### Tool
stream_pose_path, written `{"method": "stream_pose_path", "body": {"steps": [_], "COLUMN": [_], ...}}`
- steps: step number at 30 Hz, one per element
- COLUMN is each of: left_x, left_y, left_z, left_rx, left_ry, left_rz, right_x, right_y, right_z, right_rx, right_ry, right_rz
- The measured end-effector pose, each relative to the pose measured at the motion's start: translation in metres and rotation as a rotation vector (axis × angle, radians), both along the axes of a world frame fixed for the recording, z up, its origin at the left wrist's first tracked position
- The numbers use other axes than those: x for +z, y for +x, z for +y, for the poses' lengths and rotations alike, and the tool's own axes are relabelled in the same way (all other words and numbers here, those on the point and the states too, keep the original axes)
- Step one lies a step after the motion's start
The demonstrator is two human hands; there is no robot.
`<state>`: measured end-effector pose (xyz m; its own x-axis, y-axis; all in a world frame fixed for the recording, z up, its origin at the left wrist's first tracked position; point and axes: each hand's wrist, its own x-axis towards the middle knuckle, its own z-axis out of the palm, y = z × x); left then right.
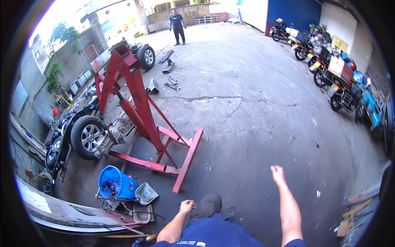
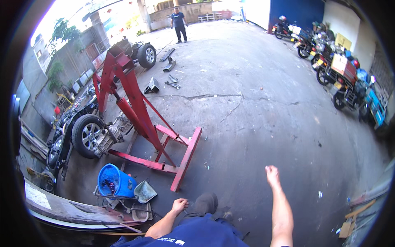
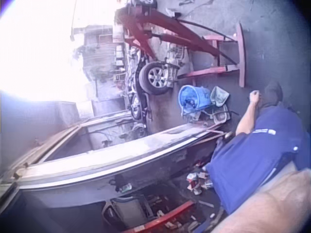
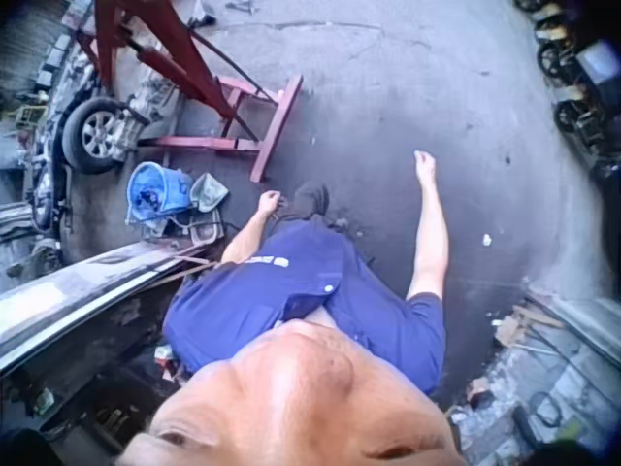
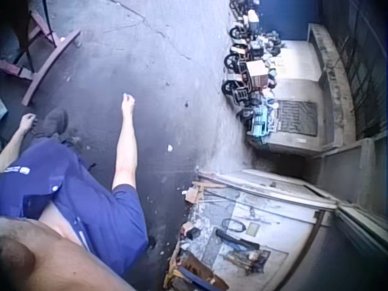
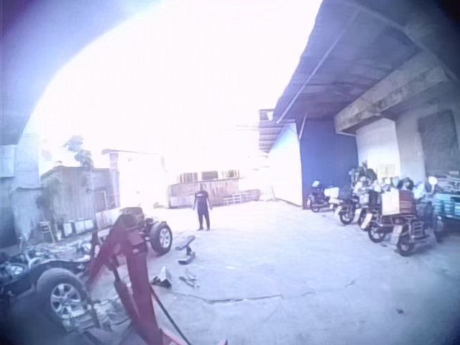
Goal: The person rummages through a box of tools, selects a socket, and uses a cordless impact wrench to remove a bolt from a car bumper. They then switch to a torque wrench to tighten the bolt.
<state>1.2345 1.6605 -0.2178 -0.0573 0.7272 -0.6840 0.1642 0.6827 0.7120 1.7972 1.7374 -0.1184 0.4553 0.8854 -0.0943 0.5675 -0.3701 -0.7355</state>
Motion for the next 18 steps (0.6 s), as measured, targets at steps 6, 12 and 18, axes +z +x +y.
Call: {"method": "stream_pose_path", "body": {"steps": [6, 12, 18], "left_x": [-0.079, -0.089, -0.012], "left_y": [-0.009, 0.018, 0.093], "left_z": [0.106, 0.346, 0.697], "left_rx": [0.195, -0.286, 0.054], "left_ry": [-0.432, -0.311, 0.051], "left_rz": [0.157, 0.317, -0.036], "right_x": [0.024, -0.092, -0.143], "right_y": [0.064, 0.002, -0.013], "right_z": [0.251, 0.237, 0.372], "right_rx": [0.037, -0.034, 0.133], "right_ry": [0.076, -0.511, -1.018], "right_rz": [0.050, 0.267, 0.251]}}
